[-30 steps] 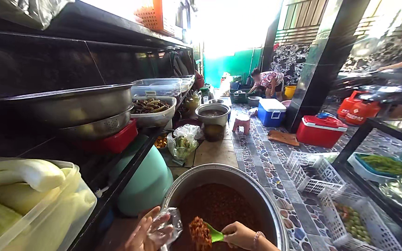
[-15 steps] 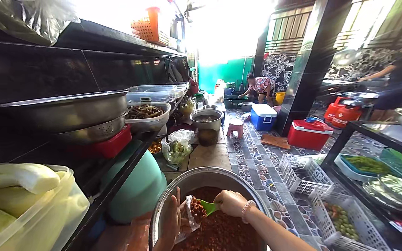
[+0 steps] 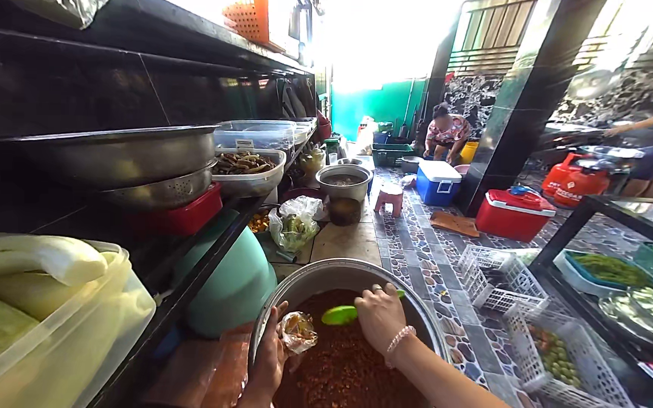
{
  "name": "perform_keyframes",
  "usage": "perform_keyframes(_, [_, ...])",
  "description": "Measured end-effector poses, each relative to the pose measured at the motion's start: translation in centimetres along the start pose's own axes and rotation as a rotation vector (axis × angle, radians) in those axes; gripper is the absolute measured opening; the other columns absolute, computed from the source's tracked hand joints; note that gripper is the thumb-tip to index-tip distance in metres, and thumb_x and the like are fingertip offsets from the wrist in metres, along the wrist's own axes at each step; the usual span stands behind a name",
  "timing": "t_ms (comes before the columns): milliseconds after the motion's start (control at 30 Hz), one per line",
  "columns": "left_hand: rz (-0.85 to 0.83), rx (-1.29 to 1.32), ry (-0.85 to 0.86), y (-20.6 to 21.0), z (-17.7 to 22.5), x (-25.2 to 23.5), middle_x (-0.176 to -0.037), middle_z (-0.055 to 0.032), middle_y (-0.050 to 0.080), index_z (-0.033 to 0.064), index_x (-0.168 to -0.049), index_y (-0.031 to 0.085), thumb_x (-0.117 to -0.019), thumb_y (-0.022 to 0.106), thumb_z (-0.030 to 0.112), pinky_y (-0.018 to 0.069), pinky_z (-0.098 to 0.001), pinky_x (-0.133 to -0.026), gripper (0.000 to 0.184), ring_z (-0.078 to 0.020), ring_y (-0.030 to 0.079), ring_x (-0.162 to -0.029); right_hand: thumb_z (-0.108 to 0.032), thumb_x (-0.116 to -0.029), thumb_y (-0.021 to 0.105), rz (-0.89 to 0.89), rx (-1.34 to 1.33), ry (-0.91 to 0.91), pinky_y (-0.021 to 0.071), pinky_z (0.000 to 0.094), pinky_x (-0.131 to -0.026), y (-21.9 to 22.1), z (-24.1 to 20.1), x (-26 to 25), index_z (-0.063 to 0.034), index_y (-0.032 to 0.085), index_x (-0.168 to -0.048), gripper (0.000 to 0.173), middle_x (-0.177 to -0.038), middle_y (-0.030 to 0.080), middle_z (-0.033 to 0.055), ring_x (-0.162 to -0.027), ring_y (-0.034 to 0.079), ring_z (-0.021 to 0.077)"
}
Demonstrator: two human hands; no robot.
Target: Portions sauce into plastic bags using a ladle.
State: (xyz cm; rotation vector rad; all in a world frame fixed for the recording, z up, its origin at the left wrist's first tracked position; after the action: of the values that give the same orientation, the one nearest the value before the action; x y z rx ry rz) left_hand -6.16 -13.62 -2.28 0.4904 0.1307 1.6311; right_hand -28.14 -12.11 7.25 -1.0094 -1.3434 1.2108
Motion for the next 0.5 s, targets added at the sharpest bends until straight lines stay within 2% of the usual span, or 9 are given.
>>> perform_keyframes(67, [-0.054, -0.152, 0.071, -0.9, 0.9, 0.1, -0.125, -0.0128, 0.066, 0.0072, -0.141, 0.054, -0.1066, 0.043, 0.026, 0.0563, -0.0398, -0.085, 0.040, -0.0213, 0.067, -0.105, 0.003, -0.0946, 0.053, -0.199, 0.037, 0.008, 0.0312, 0.0646, -0.113, 4.8, 1.2, -0.1, 0.0030, 0.071, -0.113, 0.026, -0.118, 0.070, 0.0226, -0.124, 0.059, 0.0427])
perform_keyframes(133, [-0.162, -0.319, 0.126, -1.7, 2.0, -0.1, -0.118, -0.0113, 0.069, 0.0035, -0.136, 0.058, -0.0988, 0.052, 0.009, 0.0563, -0.0326, -0.082, 0.038, -0.0162, 0.068, -0.099, -0.002, -0.0948, 0.057, -0.360, -0.034, -0.039, 0.0313, 0.0656, -0.113, 9.9, 1.6, 1.1, -0.0001, 0.072, -0.117, 0.027, -0.120, 0.070, 0.0232, -0.124, 0.059, 0.0442])
perform_keyframes(233, [-0.316, -0.515, 0.108, -2.3, 3.8, 0.0, -0.111, -0.0069, 0.072, 0.0056, -0.129, 0.065, -0.0978, 0.048, 0.003, 0.0583, -0.0299, -0.074, 0.035, -0.0134, 0.070, -0.090, -0.016, -0.0992, 0.056, -0.591, -0.220, -0.112, 0.0330, 0.0692, -0.111, 14.4, 0.5, 2.3, -0.0115, 0.070, -0.128, 0.032, -0.127, 0.070, 0.0194, -0.126, 0.059, 0.0425])
perform_keyframes(300, [-0.358, -0.587, 0.076, -2.3, 5.0, 0.7, -0.110, -0.0068, 0.072, 0.0055, -0.128, 0.065, -0.0998, 0.045, 0.001, 0.0598, -0.0309, -0.072, 0.035, -0.0138, 0.071, -0.087, -0.020, -0.1011, 0.055, -0.705, -0.359, -0.137, 0.0380, 0.0699, -0.107, 16.9, 0.8, 1.5, -0.0092, 0.070, -0.128, 0.032, -0.124, 0.070, 0.0206, -0.123, 0.061, 0.0422])
perform_keyframes(367, [-0.351, -0.625, 0.076, -2.4, 5.8, 0.9, -0.113, -0.0069, 0.072, 0.0051, -0.130, 0.064, -0.0980, 0.046, -0.001, 0.0593, -0.0308, -0.080, 0.037, -0.0128, 0.071, -0.093, -0.018, -0.1012, 0.058, -0.736, -0.516, -0.125, 0.0485, 0.0584, -0.096, 17.7, 2.4, 0.3, -0.0021, 0.070, -0.125, 0.031, -0.111, 0.072, 0.0208, -0.104, 0.068, 0.0354])
perform_keyframes(400, [-0.330, -0.612, 0.079, -2.6, 6.0, 0.8, -0.112, -0.0077, 0.072, 0.0046, -0.132, 0.062, -0.0958, 0.047, -0.002, 0.0584, -0.0308, -0.081, 0.040, -0.0130, 0.070, -0.093, -0.017, -0.1018, 0.058, -0.736, -0.603, -0.102, 0.0501, 0.0501, -0.090, 17.5, 3.4, 0.0, -0.0004, 0.068, -0.125, 0.030, -0.106, 0.071, 0.0187, -0.094, 0.066, 0.0286])
perform_keyframes(467, [-0.267, -0.479, 0.066, -3.1, 5.7, 0.6, -0.109, -0.0130, 0.072, 0.0051, -0.141, 0.054, -0.0958, 0.051, 0.000, 0.0601, -0.0352, -0.075, 0.045, -0.0190, 0.072, -0.087, -0.017, -0.1021, 0.060, -0.696, -0.791, -0.063, 0.0516, 0.0400, -0.082, 17.0, 5.4, -0.2, -0.0011, 0.067, -0.125, 0.029, -0.098, 0.070, 0.0131, -0.082, 0.063, 0.0186])
perform_keyframes(500, [-0.253, -0.399, 0.053, -3.4, 5.6, 0.6, -0.112, -0.0156, 0.071, 0.0081, -0.148, 0.047, -0.1000, 0.055, 0.007, 0.0621, -0.0396, -0.074, 0.049, -0.0235, 0.073, -0.088, -0.018, -0.1018, 0.061, -0.665, -0.871, -0.059, 0.0523, 0.0378, -0.080, 16.7, 6.1, -0.3, -0.0021, 0.067, -0.124, 0.028, -0.096, 0.070, 0.0109, -0.080, 0.063, 0.0160])
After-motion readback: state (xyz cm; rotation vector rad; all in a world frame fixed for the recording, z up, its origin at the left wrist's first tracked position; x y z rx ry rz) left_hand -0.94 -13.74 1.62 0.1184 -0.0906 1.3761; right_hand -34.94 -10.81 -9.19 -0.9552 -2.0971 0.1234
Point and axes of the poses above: each hand's wrist, its own x-axis away from the middle knuckle, its own y-axis out of the palm, z = x × y, the point moved 1 cm from there along -x, towards the middle knuckle
